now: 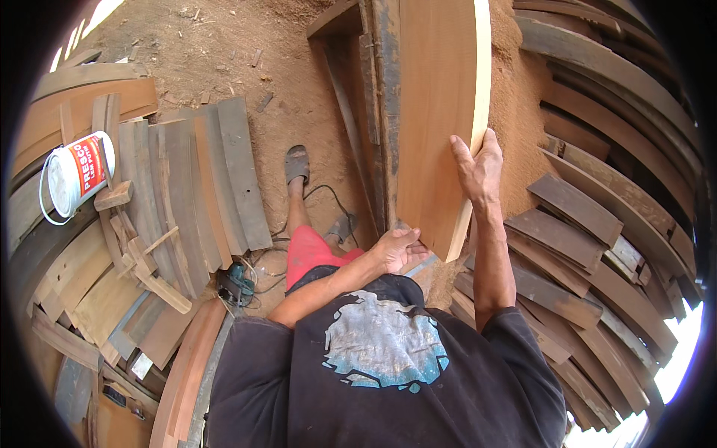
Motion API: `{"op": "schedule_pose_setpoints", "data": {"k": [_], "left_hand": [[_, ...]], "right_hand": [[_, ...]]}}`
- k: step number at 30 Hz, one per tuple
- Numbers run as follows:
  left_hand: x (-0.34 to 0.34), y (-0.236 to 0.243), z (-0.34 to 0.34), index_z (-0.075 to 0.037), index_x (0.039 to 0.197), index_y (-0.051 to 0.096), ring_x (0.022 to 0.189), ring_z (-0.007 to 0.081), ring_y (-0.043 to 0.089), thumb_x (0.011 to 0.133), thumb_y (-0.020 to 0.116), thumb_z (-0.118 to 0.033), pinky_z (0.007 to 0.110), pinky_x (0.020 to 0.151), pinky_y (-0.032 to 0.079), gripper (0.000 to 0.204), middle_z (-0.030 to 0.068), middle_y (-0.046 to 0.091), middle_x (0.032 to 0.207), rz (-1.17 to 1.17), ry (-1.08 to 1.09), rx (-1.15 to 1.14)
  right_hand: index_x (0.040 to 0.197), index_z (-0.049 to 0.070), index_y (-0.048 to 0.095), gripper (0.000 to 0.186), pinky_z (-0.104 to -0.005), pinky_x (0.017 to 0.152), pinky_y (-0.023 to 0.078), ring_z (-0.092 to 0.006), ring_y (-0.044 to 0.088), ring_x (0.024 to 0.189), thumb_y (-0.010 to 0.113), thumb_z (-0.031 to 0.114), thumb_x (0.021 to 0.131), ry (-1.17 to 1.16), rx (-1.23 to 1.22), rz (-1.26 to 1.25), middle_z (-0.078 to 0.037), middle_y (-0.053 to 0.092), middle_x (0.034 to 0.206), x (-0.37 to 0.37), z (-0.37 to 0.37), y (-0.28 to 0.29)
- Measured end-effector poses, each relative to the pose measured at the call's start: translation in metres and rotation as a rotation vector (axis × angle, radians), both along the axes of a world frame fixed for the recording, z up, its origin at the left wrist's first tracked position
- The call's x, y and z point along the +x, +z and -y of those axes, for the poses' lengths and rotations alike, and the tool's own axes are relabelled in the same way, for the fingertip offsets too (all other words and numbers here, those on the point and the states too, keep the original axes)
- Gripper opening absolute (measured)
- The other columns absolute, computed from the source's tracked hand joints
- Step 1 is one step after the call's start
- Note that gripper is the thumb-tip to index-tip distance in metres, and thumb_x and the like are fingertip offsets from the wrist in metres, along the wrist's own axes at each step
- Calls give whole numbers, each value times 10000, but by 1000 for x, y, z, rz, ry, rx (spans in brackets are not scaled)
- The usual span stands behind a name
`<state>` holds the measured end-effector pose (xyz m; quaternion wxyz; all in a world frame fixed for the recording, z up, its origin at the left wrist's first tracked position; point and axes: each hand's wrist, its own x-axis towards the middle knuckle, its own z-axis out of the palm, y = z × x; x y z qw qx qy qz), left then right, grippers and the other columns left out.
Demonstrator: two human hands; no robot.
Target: The person marks wood boards with a square and pencil, and planes the edges of the boards using a power planer in a workshop.
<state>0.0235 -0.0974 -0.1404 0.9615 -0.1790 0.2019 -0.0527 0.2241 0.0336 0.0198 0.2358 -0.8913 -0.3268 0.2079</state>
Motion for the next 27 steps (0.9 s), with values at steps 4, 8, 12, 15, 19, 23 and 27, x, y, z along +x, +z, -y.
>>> {"op": "schedule_pose_setpoints", "data": {"k": [4,8,12,15,19,23,27], "left_hand": [[2,-5,12,-43,1157,660,968,219,718,926,763,-349,407,928,583,397,101,735,1086,-73,31,32],[1,-6,11,-45,1130,659,912,219,726,924,765,-355,408,889,602,387,95,736,1017,-93,39,28],[3,5,-3,-70,1046,650,842,199,710,970,721,-319,400,823,614,271,60,718,968,-106,-9,136],[5,-6,10,-85,1063,655,837,191,706,983,703,-338,378,795,608,270,54,715,956,-101,36,146],[5,-6,10,-103,1066,665,804,182,702,990,687,-370,363,795,599,279,52,718,944,-105,-26,177],[3,-17,15,-62,1085,688,855,206,736,970,713,-333,371,819,615,295,105,749,975,-37,21,91],[3,-12,6,-60,1067,671,890,210,717,970,719,-316,373,840,612,278,95,728,989,-1,45,118]], "right_hand": [[1068,-69,561,395,-454,797,556,-385,708,878,732,250,911,16,-36,41,-274,692,964,0,-5,3],[1072,-77,558,409,-460,810,557,-387,713,895,732,255,906,4,-70,33,-286,695,980,-5,-14,14],[1060,-81,549,421,-477,823,554,-423,708,924,735,262,901,27,-54,57,-320,688,988,0,-9,7],[1065,-82,537,432,-495,832,549,-465,694,953,733,266,900,87,-81,135,-343,679,987,3,-8,7],[1086,-80,514,443,-510,822,547,-491,685,955,726,264,904,61,-94,134,-354,673,983,2,-6,5],[1100,-73,501,443,-508,817,551,-481,693,944,721,260,909,65,-66,143,-342,679,976,-2,-6,6],[1103,-66,497,434,-502,823,552,-470,697,947,714,257,911,30,-51,81,-334,681,984,-6,-10,13]]}}
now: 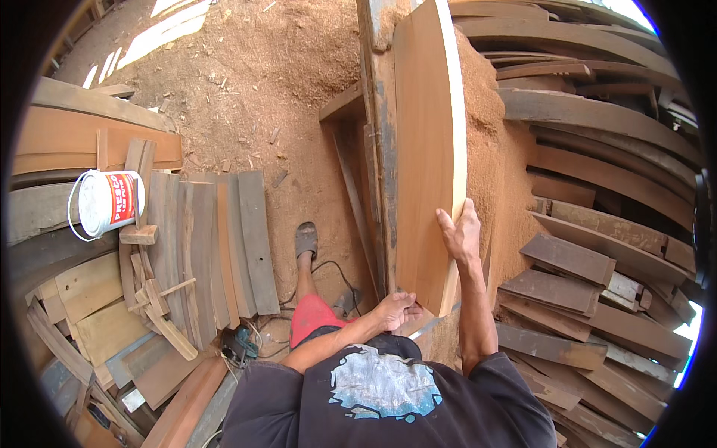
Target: The person marks wood boards with a square and pencil, and planes the edges of the boards using a power planer in a workshop.
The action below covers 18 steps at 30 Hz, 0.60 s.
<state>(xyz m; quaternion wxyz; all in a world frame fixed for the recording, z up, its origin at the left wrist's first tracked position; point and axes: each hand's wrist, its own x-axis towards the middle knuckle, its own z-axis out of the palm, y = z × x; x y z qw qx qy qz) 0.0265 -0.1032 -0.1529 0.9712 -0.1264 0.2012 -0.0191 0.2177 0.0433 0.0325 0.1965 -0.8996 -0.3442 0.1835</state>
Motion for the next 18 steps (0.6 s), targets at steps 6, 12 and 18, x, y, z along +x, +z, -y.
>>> {"op": "schedule_pose_setpoints", "data": {"k": [6,12,18], "left_hand": [[-1,-5,-44,-22,943,680,725,174,688,974,722,-329,362,687,619,312,79,704,860,-74,-401,350],[23,17,-142,62,1332,516,1130,280,670,964,683,-432,398,968,541,638,223,668,1248,-462,-210,1305],[85,66,-202,114,1557,175,1477,428,335,1001,574,-543,438,1216,290,949,392,293,1560,-342,145,1286]], "right_hand": [[1165,-68,518,433,-445,860,549,-358,695,973,699,251,935,-2,23,-66,-260,685,1047,4,4,-2],[1324,-59,564,531,-354,954,498,-173,615,1072,651,352,1000,-151,311,-858,-111,673,1194,29,20,-18],[1323,-35,604,602,-351,957,494,-166,609,1078,581,489,1027,-60,252,-816,-122,680,1193,29,28,-18]]}}
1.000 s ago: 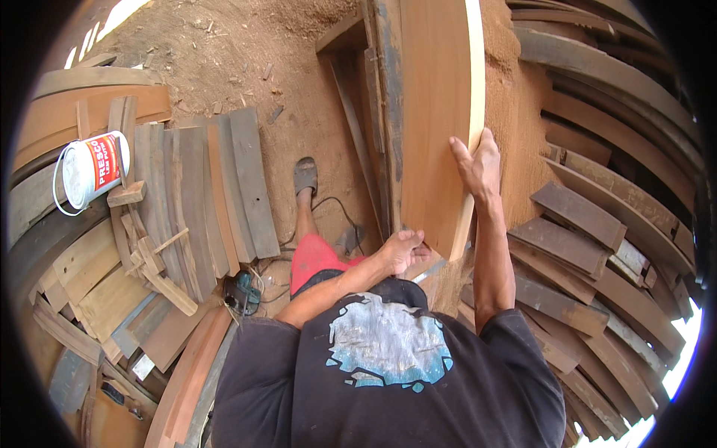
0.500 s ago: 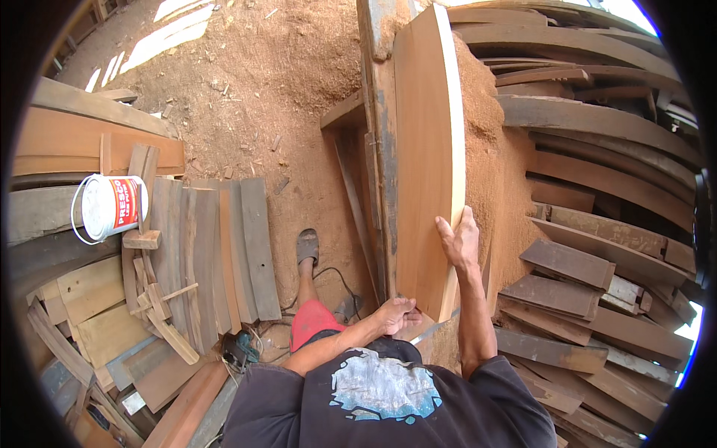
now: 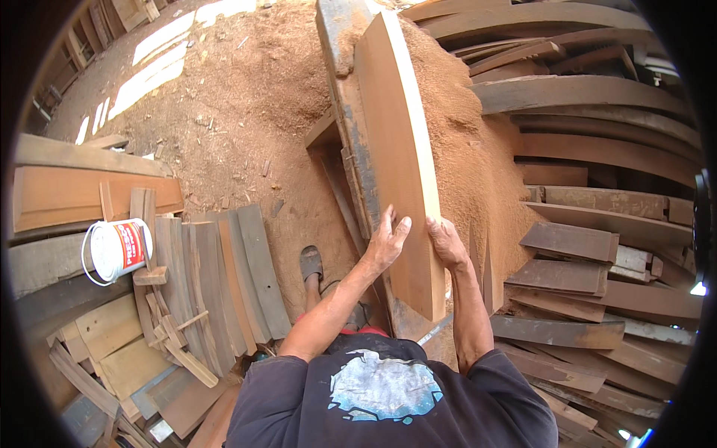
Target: The person marks wood boards with a square and pencil, and planes the edges of the boards using a power planer in a workshop.
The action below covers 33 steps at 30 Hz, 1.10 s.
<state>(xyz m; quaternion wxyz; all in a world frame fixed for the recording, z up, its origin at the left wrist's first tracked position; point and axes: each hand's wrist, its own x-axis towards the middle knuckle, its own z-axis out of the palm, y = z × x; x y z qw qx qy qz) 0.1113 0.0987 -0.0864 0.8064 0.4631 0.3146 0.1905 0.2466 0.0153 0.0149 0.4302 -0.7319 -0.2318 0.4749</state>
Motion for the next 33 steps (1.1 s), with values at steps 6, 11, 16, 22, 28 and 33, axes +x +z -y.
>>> {"op": "schedule_pose_setpoints", "data": {"k": [6,11,16,22,28,33], "left_hand": [[22,27,8,183,1533,135,1500,465,262,993,533,-607,457,1245,220,1037,416,247,1569,-89,-42,148],[23,48,8,200,1521,159,1452,485,359,948,606,-566,426,1213,299,1056,444,331,1511,-321,-164,301],[23,77,4,165,1530,222,1401,443,460,966,615,-495,423,1160,384,953,402,449,1461,-436,-168,363],[26,88,0,54,1579,219,1437,371,423,1053,512,-388,503,1208,341,747,291,466,1495,-414,-235,196],[27,51,-16,68,1530,323,1218,301,591,1036,591,-296,434,1113,455,670,231,590,1321,-291,-137,118],[27,54,-15,35,1460,420,1072,230,652,1040,603,-332,392,980,547,587,129,636,1195,-235,-118,52]], "right_hand": [[1408,-23,524,635,-339,1012,460,-198,567,1177,465,514,1074,57,46,25,-135,626,1300,6,11,-6],[1419,-23,501,672,-332,1018,465,-179,567,1180,452,548,1067,-75,210,-235,-144,624,1277,2,39,-21],[1430,-26,487,680,-308,962,502,-149,613,1087,462,546,1063,-229,267,-375,-109,651,1244,-3,90,-40],[1370,-33,551,632,-362,921,521,-226,657,1051,542,499,1028,-370,31,-109,-166,691,1203,-19,196,-60],[1308,-22,613,544,-466,1020,477,-451,607,1193,615,390,954,-266,-657,383,-287,655,1236,-70,345,-71],[1434,25,504,725,-529,1121,390,-441,477,1367,658,496,905,-309,-982,221,-294,514,1444,-139,440,-74]]}}
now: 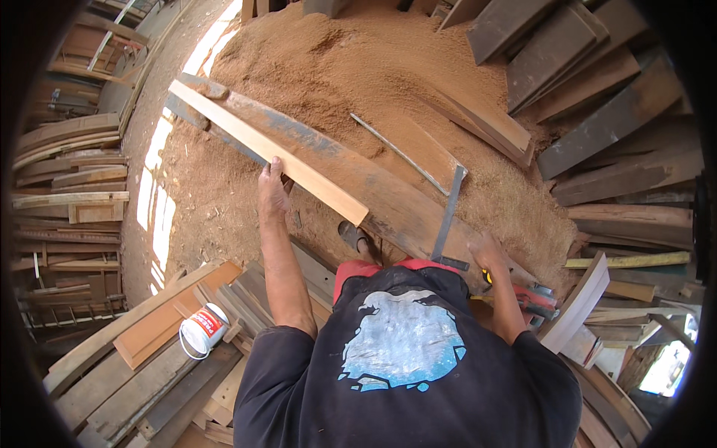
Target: The person marks wood boards with a square and pencil, and planes the edges of the boards using a power planer in a workshop.
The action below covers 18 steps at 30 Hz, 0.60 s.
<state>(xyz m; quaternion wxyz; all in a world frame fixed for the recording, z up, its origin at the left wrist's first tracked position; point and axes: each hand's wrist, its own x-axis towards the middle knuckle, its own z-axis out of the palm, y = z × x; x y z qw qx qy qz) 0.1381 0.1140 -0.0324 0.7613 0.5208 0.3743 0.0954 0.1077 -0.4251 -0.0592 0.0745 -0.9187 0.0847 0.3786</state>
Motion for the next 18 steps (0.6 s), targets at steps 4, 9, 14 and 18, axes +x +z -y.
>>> {"op": "schedule_pose_setpoints", "data": {"k": [4,9,14,18], "left_hand": [[2,-4,-4,-8,1418,462,1088,227,647,1035,611,-349,406,969,543,534,111,637,1218,-3,1,-10],[1,-4,-5,-16,1394,481,1071,266,651,1041,597,-342,473,952,546,495,121,640,1202,-27,10,-25],[-6,10,21,-25,1334,495,1005,296,661,1033,607,-349,501,837,588,457,156,642,1157,-62,5,-163],[-40,-7,67,10,1374,461,1080,338,662,1028,605,-382,523,910,571,542,193,633,1226,-118,-146,-194]], "right_hand": [[1550,104,337,879,-571,1198,278,-478,342,1456,700,523,868,-74,-180,-59,-269,338,1591,-53,32,-5],[1607,172,229,987,-586,1227,222,-537,249,1482,759,498,841,-254,-148,-87,-281,246,1631,-64,39,-6],[1569,108,262,955,-603,1203,250,-501,322,1460,778,424,831,-321,-12,-34,-295,363,1567,-75,70,-51],[1553,74,265,926,-601,1193,271,-498,377,1422,772,355,831,-233,7,156,-300,416,1521,-93,84,-77]]}}
